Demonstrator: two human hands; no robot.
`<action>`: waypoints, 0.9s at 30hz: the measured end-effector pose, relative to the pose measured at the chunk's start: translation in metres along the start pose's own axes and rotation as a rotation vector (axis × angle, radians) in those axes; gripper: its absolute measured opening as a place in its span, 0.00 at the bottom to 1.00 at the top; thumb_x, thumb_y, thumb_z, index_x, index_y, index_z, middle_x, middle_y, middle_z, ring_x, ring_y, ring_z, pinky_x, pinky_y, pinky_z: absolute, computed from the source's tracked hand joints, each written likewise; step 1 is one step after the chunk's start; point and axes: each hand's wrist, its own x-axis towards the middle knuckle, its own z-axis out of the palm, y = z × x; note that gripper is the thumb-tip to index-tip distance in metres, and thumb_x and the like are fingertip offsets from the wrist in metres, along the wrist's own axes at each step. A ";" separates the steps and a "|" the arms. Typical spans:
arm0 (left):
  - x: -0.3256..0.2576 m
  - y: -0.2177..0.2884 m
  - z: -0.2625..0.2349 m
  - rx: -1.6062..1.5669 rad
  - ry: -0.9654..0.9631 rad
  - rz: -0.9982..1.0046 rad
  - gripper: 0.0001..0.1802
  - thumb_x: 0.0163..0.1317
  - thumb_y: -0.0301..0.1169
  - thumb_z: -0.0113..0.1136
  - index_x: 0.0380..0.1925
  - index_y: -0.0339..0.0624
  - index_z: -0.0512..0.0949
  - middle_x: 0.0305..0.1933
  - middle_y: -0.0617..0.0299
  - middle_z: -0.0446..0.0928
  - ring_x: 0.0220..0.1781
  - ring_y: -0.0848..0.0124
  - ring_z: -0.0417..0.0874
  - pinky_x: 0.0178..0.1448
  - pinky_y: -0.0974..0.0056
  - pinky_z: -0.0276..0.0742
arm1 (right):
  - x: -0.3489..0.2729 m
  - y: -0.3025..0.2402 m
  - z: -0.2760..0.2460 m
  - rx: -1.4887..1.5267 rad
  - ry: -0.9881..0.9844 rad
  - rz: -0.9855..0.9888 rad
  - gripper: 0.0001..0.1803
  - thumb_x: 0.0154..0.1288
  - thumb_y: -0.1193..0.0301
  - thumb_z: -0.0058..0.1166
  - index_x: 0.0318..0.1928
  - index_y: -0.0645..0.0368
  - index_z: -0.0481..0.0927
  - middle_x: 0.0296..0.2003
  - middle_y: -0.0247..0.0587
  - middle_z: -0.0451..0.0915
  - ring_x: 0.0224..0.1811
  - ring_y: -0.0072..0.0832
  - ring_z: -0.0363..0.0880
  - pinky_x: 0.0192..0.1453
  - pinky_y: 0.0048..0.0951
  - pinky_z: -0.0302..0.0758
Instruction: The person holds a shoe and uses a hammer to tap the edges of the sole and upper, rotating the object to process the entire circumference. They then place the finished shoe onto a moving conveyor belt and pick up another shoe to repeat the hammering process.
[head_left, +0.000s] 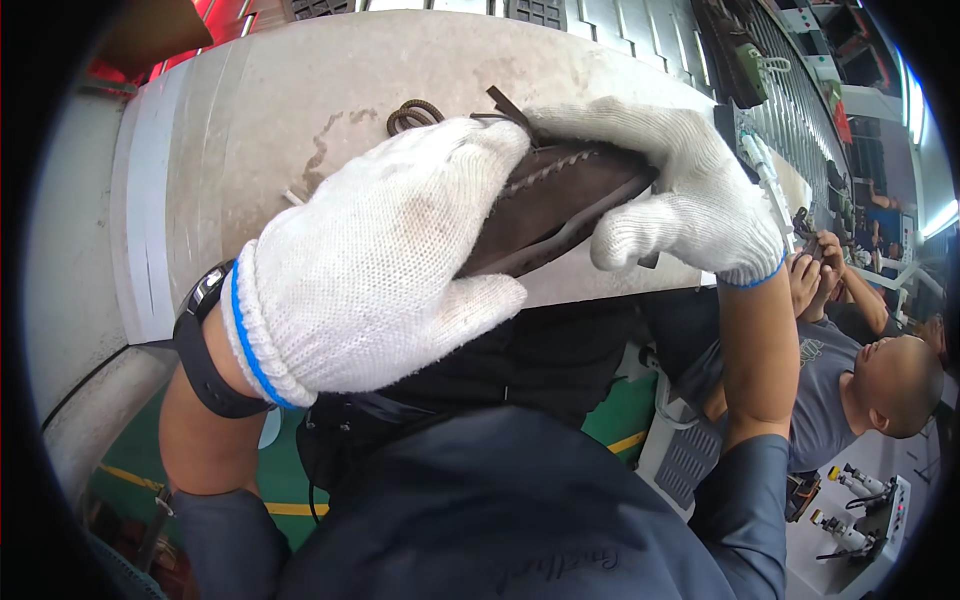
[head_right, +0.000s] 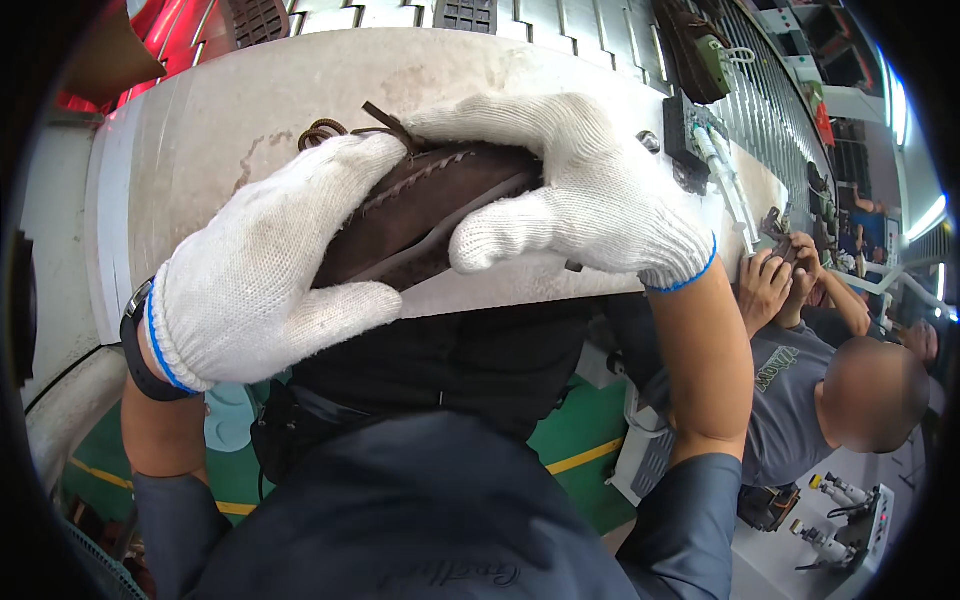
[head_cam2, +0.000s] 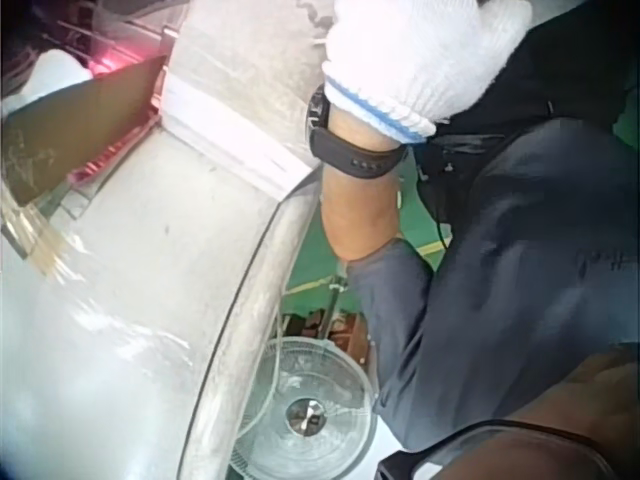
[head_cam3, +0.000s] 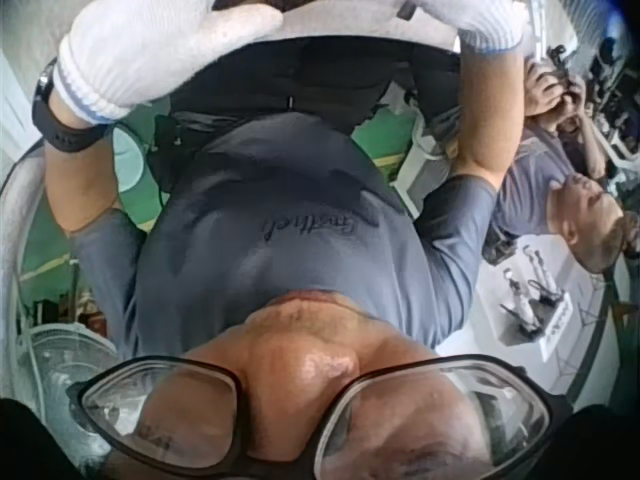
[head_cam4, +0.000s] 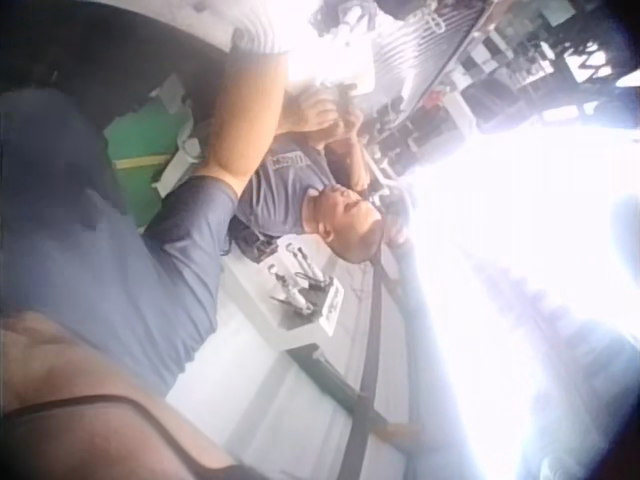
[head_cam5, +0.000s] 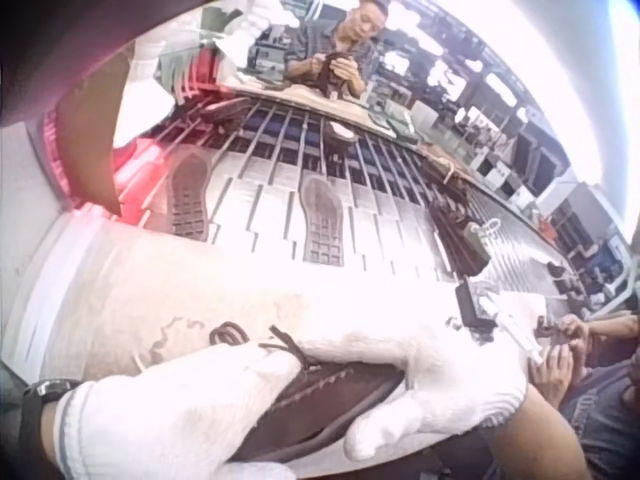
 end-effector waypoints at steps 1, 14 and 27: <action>-0.001 0.001 -0.001 0.001 -0.001 -0.002 0.46 0.59 0.36 0.77 0.75 0.29 0.69 0.69 0.35 0.78 0.73 0.38 0.79 0.78 0.46 0.75 | 0.001 -0.002 0.001 0.003 0.000 -0.001 0.52 0.50 0.43 0.84 0.68 0.66 0.84 0.57 0.45 0.90 0.62 0.31 0.87 0.71 0.36 0.81; -0.001 0.001 -0.001 0.014 -0.013 -0.013 0.48 0.57 0.37 0.79 0.75 0.27 0.69 0.70 0.35 0.78 0.73 0.39 0.80 0.77 0.47 0.77 | -0.007 -0.017 0.024 -0.086 0.125 0.097 0.56 0.46 0.41 0.86 0.68 0.67 0.83 0.58 0.52 0.89 0.64 0.40 0.88 0.71 0.39 0.81; 0.005 0.004 0.000 -0.017 -0.025 -0.017 0.46 0.53 0.32 0.78 0.73 0.30 0.71 0.68 0.38 0.79 0.70 0.41 0.82 0.75 0.48 0.78 | -0.006 -0.011 0.037 -0.359 0.245 -0.151 0.59 0.39 0.37 0.84 0.65 0.66 0.85 0.53 0.55 0.89 0.55 0.50 0.90 0.62 0.41 0.84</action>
